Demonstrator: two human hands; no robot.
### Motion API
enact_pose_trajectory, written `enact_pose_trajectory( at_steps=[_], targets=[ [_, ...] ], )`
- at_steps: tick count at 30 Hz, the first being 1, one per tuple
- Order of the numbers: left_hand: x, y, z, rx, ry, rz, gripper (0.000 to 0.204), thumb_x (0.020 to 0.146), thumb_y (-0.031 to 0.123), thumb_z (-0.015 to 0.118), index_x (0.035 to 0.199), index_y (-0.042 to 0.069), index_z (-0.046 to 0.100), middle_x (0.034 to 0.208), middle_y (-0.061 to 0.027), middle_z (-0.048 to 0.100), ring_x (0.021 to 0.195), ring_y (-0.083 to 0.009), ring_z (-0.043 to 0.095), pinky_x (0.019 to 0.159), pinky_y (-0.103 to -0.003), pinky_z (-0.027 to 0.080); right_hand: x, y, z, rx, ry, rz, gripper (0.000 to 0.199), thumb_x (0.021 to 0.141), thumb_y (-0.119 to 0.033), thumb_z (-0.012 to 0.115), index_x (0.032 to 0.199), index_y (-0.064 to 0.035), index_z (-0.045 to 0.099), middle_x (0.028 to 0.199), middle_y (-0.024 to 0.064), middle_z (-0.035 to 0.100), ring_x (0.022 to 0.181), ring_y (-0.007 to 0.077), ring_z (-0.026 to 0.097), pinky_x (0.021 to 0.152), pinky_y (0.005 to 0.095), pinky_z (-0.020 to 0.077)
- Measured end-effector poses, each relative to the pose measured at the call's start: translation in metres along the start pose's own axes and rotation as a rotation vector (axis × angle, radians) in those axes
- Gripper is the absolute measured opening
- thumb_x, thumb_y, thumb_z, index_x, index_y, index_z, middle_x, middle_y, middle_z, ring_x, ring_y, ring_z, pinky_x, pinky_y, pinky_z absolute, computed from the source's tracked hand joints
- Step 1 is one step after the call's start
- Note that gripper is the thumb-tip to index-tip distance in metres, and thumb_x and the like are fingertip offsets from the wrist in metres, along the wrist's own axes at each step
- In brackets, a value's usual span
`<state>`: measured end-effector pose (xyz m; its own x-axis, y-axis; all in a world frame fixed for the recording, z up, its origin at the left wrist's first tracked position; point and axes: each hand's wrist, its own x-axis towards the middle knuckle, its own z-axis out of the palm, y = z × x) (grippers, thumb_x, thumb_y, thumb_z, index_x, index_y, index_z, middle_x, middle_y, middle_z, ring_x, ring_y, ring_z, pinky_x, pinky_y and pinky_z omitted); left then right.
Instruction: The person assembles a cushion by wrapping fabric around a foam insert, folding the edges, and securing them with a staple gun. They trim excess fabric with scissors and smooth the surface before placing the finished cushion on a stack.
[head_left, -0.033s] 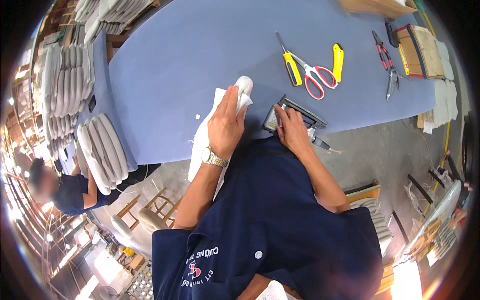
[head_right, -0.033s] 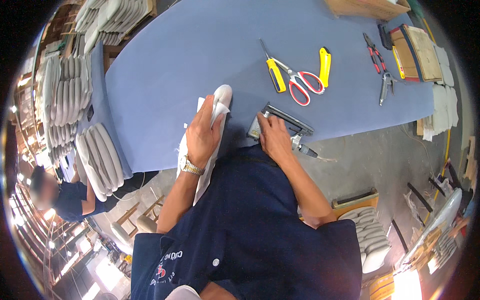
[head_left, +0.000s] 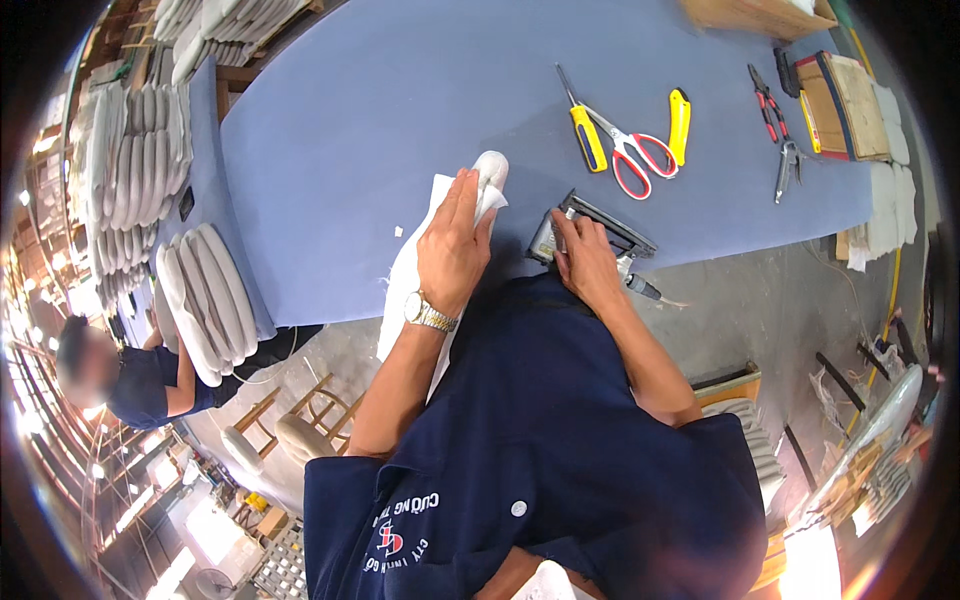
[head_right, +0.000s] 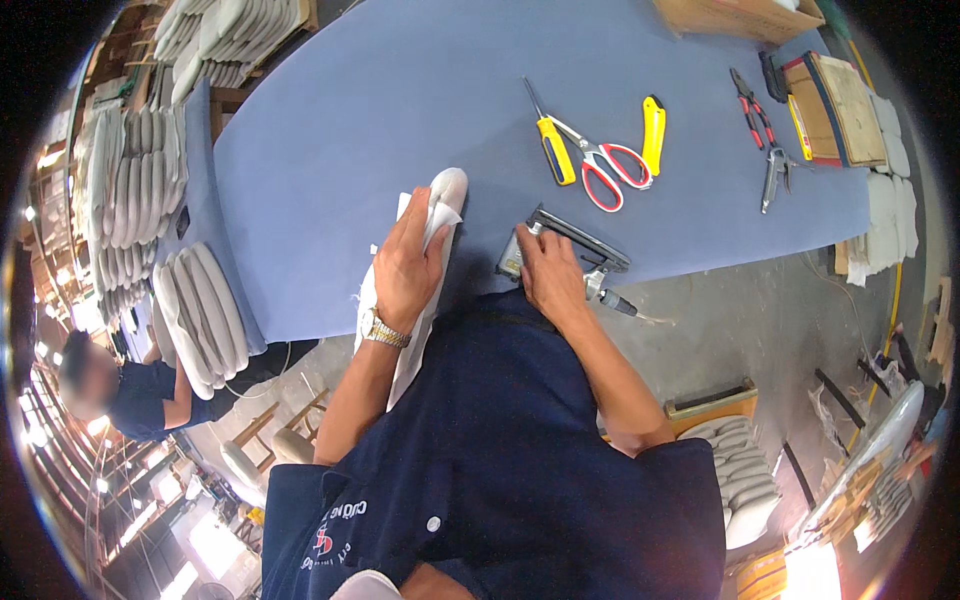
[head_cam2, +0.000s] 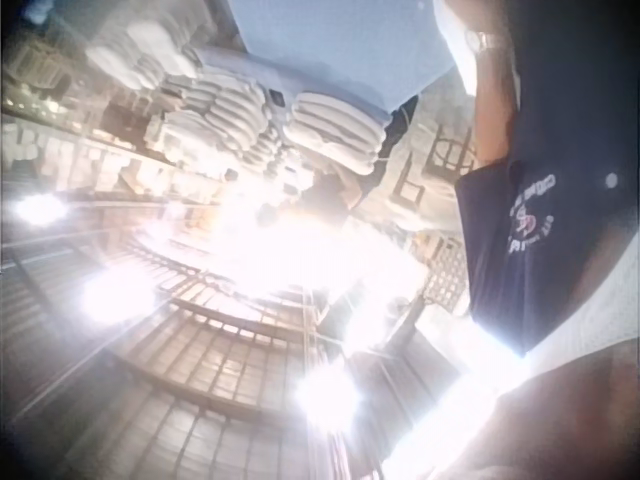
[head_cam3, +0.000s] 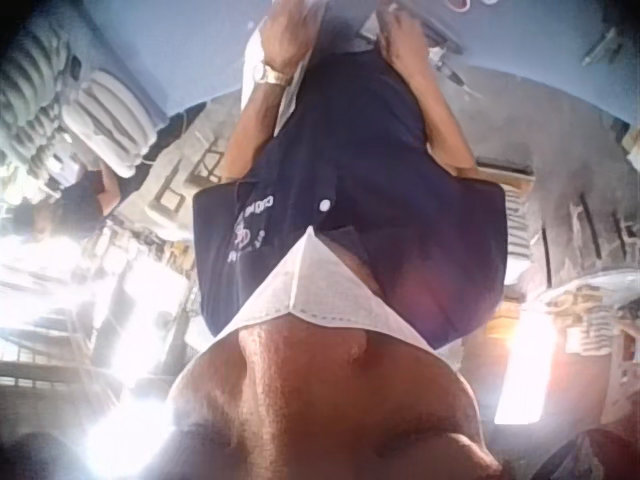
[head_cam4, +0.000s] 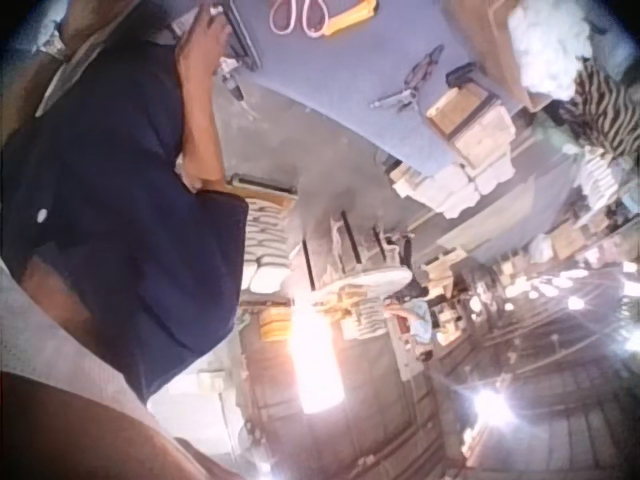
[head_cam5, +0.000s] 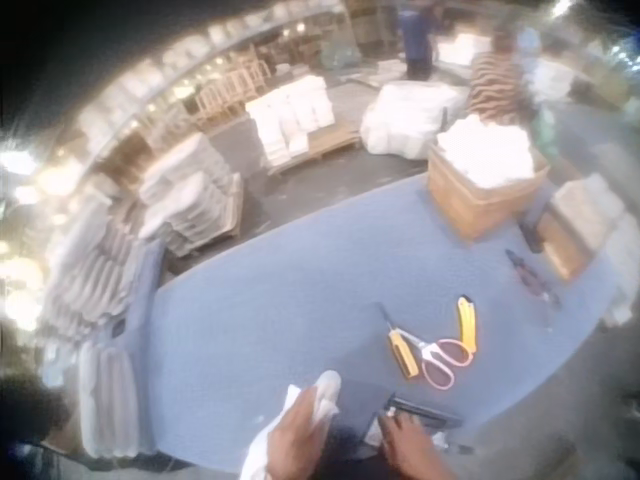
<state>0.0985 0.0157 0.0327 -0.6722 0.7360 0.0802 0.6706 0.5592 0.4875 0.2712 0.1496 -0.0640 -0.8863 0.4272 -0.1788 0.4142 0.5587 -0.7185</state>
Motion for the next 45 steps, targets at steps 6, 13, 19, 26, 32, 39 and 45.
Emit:
enact_pose_trajectory(
  at_steps=[6,13,19,26,32,39,45],
  targets=[
    [0.008,-0.006,-0.01,-0.019,0.032,0.03,0.065,0.093,0.013,0.072,0.151,0.001,0.046,0.161,-0.0277,0.038,0.127,-0.0445,0.061,0.096,-0.045,0.058,-0.005,0.01,0.0,-0.068,-0.002,0.029,0.083,0.075,-0.005,0.083,0.15,-0.013,0.049,0.128,0.019,0.055,0.115,0.0397,0.059,0.098,0.0484,0.0513],
    [0.015,-0.023,-0.006,-0.038,-0.042,0.087,0.062,0.095,0.016,0.071,0.15,0.001,0.047,0.139,-0.0291,0.059,0.112,-0.0432,0.068,0.089,-0.046,0.059,0.01,0.027,0.003,-0.016,-0.1,-0.006,0.094,0.073,-0.002,0.082,0.157,-0.0164,0.041,0.121,0.0192,0.053,0.107,0.0398,0.063,0.09,0.0484,0.0552],
    [0.014,-0.014,-0.003,-0.009,-0.01,-0.03,0.053,0.095,0.018,0.071,0.143,0.001,0.055,0.112,-0.0242,0.073,0.096,-0.0404,0.074,0.081,-0.045,0.06,0.023,0.02,-0.019,0.141,-0.158,0.107,0.099,0.074,-0.001,0.083,0.16,-0.0138,0.036,0.126,0.0217,0.053,0.11,0.0402,0.063,0.096,0.0457,0.0528],
    [0.01,-0.006,0.006,0.019,0.037,-0.034,0.05,0.094,0.019,0.072,0.139,0.002,0.058,0.111,-0.0221,0.074,0.095,-0.0375,0.074,0.079,-0.044,0.061,0.038,-0.011,-0.059,0.447,-0.024,0.128,0.075,0.079,-0.008,0.084,0.146,0.0028,0.052,0.128,0.0205,0.065,0.116,0.0295,0.066,0.101,0.0376,0.0506],
    [0.009,-0.009,0.008,0.0,0.073,-0.035,0.048,0.093,0.016,0.074,0.138,0.005,0.061,0.111,-0.0199,0.075,0.093,-0.0349,0.075,0.075,-0.042,0.061,0.045,-0.072,-0.1,0.891,-0.058,0.052,0.053,0.084,-0.007,0.082,0.133,0.0024,0.065,0.131,0.0125,0.07,0.116,0.0159,0.066,0.099,0.0332,0.0526],
    [0.007,-0.012,0.004,-0.061,0.067,-0.05,0.057,0.088,0.007,0.075,0.142,0.01,0.059,0.114,-0.0192,0.074,0.089,-0.0327,0.076,0.075,-0.04,0.062,0.054,-0.072,-0.078,0.781,-0.034,-0.154,0.06,0.08,0.001,0.078,0.138,-0.0019,0.063,0.133,0.0133,0.07,0.12,0.0188,0.066,0.102,0.033,0.0508],
    [0.007,-0.012,0.003,-0.059,0.04,-0.085,0.061,0.086,0.003,0.074,0.144,0.011,0.058,0.116,-0.0193,0.074,0.092,-0.0338,0.076,0.076,-0.04,0.062,0.053,-0.075,-0.067,0.709,0.001,-0.156,0.059,0.081,0.001,0.077,0.138,-0.0009,0.062,0.13,0.0127,0.07,0.118,0.0177,0.067,0.101,0.0315,0.0513]
  ],
)
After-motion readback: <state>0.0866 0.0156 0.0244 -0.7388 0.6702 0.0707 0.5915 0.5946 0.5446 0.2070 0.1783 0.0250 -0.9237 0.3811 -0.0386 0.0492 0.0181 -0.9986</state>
